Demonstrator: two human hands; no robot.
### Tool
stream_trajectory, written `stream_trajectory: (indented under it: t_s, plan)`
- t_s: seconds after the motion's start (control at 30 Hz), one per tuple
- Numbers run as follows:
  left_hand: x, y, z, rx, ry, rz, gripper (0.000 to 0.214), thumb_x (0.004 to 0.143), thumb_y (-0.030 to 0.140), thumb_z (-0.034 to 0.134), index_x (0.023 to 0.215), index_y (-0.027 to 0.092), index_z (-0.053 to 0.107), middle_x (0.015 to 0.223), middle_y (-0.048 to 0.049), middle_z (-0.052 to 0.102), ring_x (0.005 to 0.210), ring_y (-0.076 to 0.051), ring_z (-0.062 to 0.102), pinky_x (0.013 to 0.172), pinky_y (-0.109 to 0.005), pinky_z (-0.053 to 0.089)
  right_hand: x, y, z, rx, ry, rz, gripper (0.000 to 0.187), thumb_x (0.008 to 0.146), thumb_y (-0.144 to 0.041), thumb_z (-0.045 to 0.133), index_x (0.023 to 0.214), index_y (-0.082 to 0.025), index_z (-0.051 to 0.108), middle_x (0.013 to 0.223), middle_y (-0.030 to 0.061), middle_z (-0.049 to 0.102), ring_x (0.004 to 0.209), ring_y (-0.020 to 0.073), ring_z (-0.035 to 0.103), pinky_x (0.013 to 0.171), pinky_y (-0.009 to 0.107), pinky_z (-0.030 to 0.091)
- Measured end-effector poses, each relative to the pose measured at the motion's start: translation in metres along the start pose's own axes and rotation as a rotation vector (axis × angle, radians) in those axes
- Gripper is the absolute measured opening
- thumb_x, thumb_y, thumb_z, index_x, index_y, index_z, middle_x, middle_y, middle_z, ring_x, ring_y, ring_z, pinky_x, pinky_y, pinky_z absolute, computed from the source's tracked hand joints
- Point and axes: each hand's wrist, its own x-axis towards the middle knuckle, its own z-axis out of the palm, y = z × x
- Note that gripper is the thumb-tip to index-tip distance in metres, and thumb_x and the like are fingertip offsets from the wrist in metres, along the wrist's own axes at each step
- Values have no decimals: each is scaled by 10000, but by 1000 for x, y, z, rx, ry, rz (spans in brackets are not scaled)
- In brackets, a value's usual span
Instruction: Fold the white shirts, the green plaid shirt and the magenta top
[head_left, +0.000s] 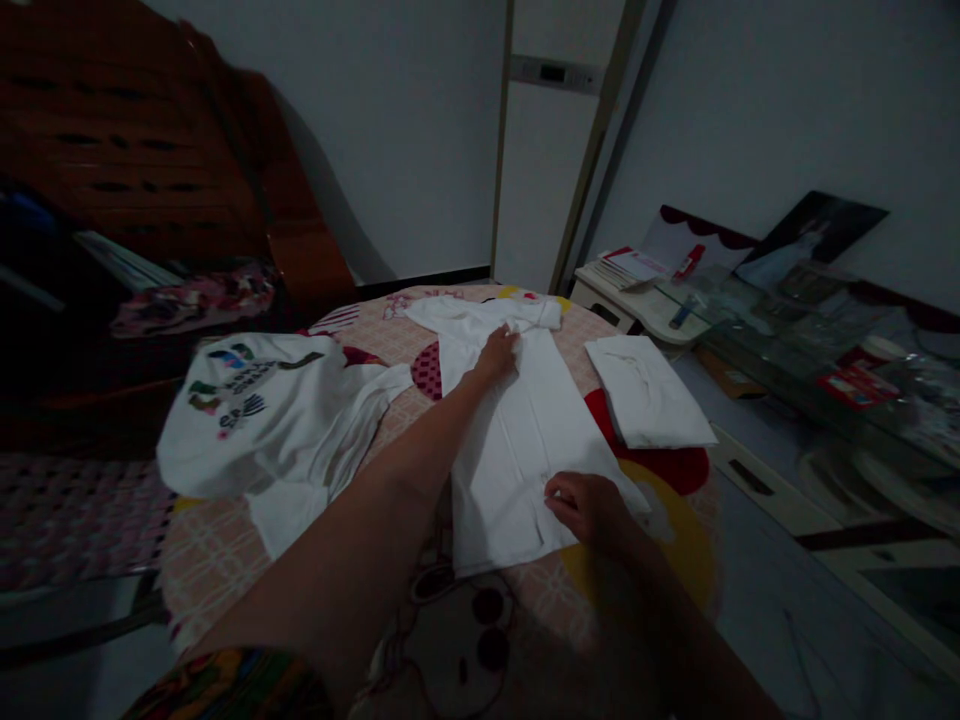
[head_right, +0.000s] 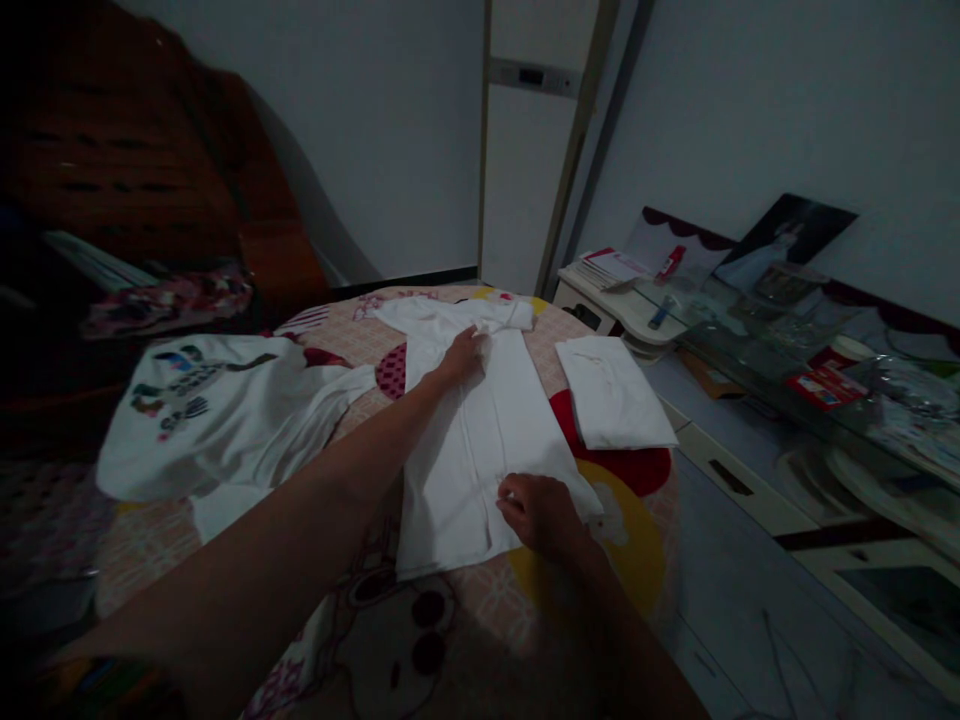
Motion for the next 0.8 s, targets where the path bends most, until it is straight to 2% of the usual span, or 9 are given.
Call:
stream_trajectory:
  t_s: [0.07,0.13,0.2,0.33,0.43,0.5,0.6,0.7,0.8]
  plan:
    - [-15,5,-14,60,45,-18,440,804,45,537,1234,63,625,1365,-227,573,1277,-311,541,1095,-431,416,-3,5,-2,54,97,-6,168,881,-229,533,864,-178,692,732,26,692,635,142,587,624,238,375]
    - [-36,13,-30,132,54,-28,392,830,71,518,1195,97,658,1259,-182,645,1156,-276,614,1032,-404,459,-7,10,-5,77,183,-13,174,864,-198,521,869,-177,693,761,37,708,652,146,610,632,239,407]
    - [-61,24,-47,160,8,0,320,852,102,506,1097,127,709,1126,-140,704,1021,-241,662,948,-356,489,-13,13,-6,57,210,-33,183,839,-167,522,886,-178,699,789,45,718,669,152,626,649,246,437]
    - [-125,54,-73,123,-263,134,201,872,207,556,888,148,748,853,-87,738,768,-194,670,748,-276,477,-27,15,-5,-51,158,-108,235,830,-115,505,931,-185,706,892,73,733,813,182,668,765,288,501]
    - [-176,78,-82,97,-436,260,233,898,279,574,755,157,712,717,-63,703,665,-168,640,663,-253,444,-38,18,-4,-81,168,-140,282,852,-135,517,1063,-182,697,1025,104,728,958,215,672,860,344,526]
    - [-208,91,-85,81,-490,336,221,919,314,573,828,165,709,794,-71,719,732,-184,667,686,-259,464,-44,18,-3,-104,154,-147,337,845,-136,527,1143,-180,680,1092,114,715,1015,227,663,902,376,531]
    - [-246,103,-83,177,-571,365,265,905,411,617,979,167,686,950,-110,728,856,-245,696,733,-311,526,-50,15,-1,-200,82,-152,451,766,-59,521,1174,-172,675,1170,124,694,1086,241,636,961,405,520]
    - [-272,103,-72,282,-562,391,326,914,254,581,1214,131,613,1205,-171,688,1047,-282,688,845,-361,566,-51,8,4,-323,47,-155,561,690,14,499,1195,-158,674,1233,140,672,1137,255,606,1010,430,492]
    - [-287,98,-56,350,-494,473,463,922,104,484,1384,86,504,1422,-235,559,1295,-299,578,1041,-412,510,-48,4,8,-423,32,-175,544,699,38,492,1175,-149,676,1199,149,672,1087,254,606,987,430,494]
